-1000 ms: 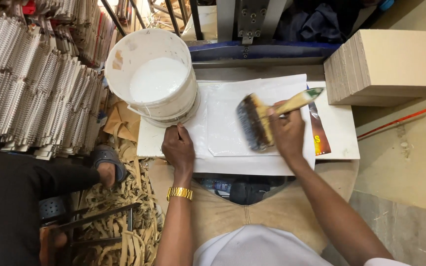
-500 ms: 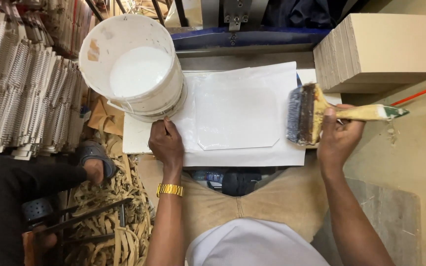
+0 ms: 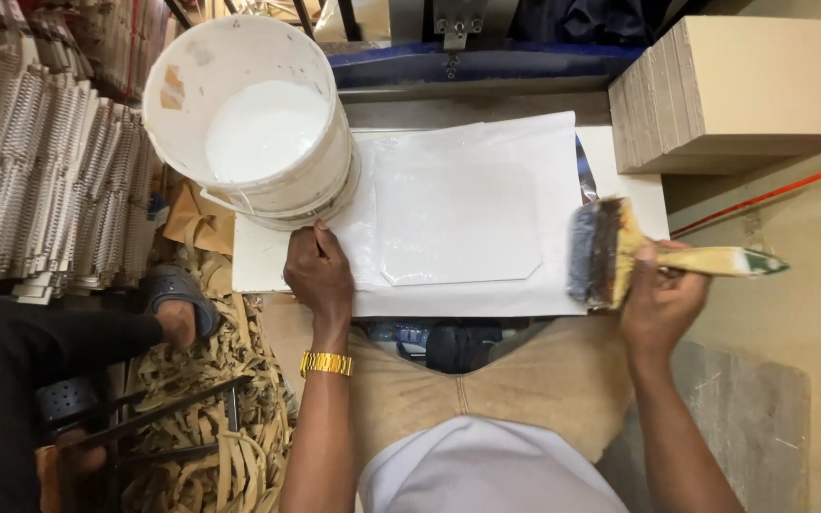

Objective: The person dips a brush into a bucket of white glue and spreads it evenly across a sheet of white paper. They then place a rectangular piece of brown cardboard onto the glued surface, press it down, and lift the combined item to show the result.

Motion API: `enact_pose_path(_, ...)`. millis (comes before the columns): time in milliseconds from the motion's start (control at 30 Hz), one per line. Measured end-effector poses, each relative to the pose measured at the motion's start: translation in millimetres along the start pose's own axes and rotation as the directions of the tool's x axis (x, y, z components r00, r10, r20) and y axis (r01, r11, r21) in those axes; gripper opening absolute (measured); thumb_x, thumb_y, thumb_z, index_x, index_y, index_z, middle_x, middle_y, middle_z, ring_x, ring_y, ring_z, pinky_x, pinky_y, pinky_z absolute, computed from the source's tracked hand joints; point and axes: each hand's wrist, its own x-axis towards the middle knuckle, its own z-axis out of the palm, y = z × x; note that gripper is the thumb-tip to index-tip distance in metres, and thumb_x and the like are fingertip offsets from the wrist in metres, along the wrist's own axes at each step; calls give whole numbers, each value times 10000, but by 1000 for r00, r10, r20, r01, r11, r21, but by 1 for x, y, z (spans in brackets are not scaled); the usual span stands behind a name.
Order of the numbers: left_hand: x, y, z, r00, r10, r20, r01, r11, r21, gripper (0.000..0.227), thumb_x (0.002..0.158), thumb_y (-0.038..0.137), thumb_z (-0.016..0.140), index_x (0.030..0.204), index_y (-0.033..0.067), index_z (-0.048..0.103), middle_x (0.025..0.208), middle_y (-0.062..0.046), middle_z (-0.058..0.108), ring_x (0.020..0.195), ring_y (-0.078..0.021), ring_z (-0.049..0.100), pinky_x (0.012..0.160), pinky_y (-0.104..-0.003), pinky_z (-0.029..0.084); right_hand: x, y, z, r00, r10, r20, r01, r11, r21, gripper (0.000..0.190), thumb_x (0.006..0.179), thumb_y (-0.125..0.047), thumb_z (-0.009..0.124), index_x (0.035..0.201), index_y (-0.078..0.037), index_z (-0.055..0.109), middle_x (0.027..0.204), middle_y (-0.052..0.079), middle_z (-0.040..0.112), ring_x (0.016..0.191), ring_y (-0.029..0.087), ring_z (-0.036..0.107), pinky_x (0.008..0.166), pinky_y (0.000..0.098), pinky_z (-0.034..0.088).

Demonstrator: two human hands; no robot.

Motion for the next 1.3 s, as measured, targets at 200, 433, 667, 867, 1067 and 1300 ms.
enact_pose_path(200, 1, 2, -1, 1000, 17, -14, -17, 1000, -14, 434, 1107, 238, 473, 777, -3, 620, 706, -129, 613, 571, -277, 563, 480, -408, 376, 14, -49, -11, 944, -289, 157, 252, 942, 221, 292, 1112, -158, 633, 1253, 51, 485, 1251, 274, 580, 1270, 454, 646, 1134, 504, 559)
enact_pose_path(433, 4, 3, -6, 1000, -1, -20, 0, 999, -35, 364, 1074, 189, 560, 728, 75, 561, 621, -87, 497, 546, -324, 583, 511, -372, 477, -33, -20, 16, 388, -796, 464, 807, 537, 246, 111, 917, -45, 723, 1025, -65, 740, 1120, 162, 760, 1041, 386, 736, 965, 477, 579)
enact_pose_path(667, 3, 9, -8, 1000, -2, -6, 1, 999, -41, 377, 1081, 193, 537, 720, 87, 542, 622, -86, 486, 552, -324, 590, 510, -367, 480, -39, -48, 6, 286, -794, 536, 697, 557, 452, 178, 929, -92, 683, 1102, -76, 721, 1216, 175, 743, 1131, 420, 708, 1005, 511, 541)
enact_pose_path(867, 8, 9, -9, 1000, -15, -14, 15, 999, -29, 359, 1067, 191, 548, 725, 85, 548, 622, -93, 489, 562, -346, 600, 507, -381, 480, -49, -54, 47, 275, -836, 474, 708, 510, 489, 122, 948, -105, 689, 1050, -68, 745, 1148, 155, 770, 1028, 395, 738, 924, 493, 582)
enact_pose_path(1067, 2, 6, -5, 999, -54, 5, 54, 997, -48, 342, 1054, 174, 558, 727, 76, 574, 620, -95, 514, 567, -354, 615, 500, -379, 484, 8, -84, 62, 470, -663, 582, 415, 748, 517, 155, 916, -83, 722, 1053, -51, 788, 982, 92, 801, 932, 297, 766, 897, 414, 592)
enact_pose_path(1300, 2, 4, -3, 1000, -17, 8, 17, 1000, -23, 309, 1050, 157, 543, 798, 21, 661, 695, -97, 640, 553, -227, 571, 465, -367, 398, 143, -121, 166, 543, -239, 805, 209, 967, 146, 135, 1023, -109, 659, 1149, -63, 640, 1186, 141, 723, 1082, 280, 715, 928, 404, 626)
